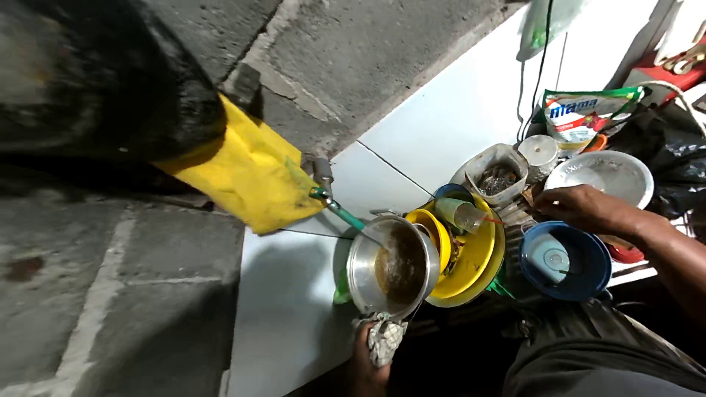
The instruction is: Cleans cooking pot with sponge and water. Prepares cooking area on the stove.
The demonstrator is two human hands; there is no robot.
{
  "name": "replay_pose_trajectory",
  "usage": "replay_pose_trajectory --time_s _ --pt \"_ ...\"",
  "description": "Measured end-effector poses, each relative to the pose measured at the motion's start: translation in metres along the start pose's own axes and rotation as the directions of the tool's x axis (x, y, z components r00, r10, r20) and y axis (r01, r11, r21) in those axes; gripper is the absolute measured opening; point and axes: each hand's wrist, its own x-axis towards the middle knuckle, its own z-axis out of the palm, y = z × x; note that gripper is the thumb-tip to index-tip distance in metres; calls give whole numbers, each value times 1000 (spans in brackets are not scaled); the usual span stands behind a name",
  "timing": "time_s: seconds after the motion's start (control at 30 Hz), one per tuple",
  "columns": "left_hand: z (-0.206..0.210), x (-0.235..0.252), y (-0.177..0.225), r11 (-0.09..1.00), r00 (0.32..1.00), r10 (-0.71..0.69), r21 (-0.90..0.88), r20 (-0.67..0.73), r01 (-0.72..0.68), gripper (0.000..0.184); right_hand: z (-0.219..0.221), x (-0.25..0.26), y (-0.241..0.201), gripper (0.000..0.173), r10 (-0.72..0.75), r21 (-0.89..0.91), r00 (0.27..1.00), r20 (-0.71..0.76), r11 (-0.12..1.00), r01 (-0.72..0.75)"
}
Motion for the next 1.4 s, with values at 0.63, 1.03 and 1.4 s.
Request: replay_pose_trajectory --time_s 0.63,1.03,1.4 --pt "5 -5 -12 990 997 26 -140 74 -16 27 57 220 -309 27 -537 -63 839 86 838 542" --pt "4 6 -6 993 995 -4 -117 97 16 25 46 235 -313 29 -518 -123 841 155 835 537" --pt "-3 11 -13 994 993 20 -108 120 -7 24 44 233 -317 29 -495 -185 852 170 833 521"
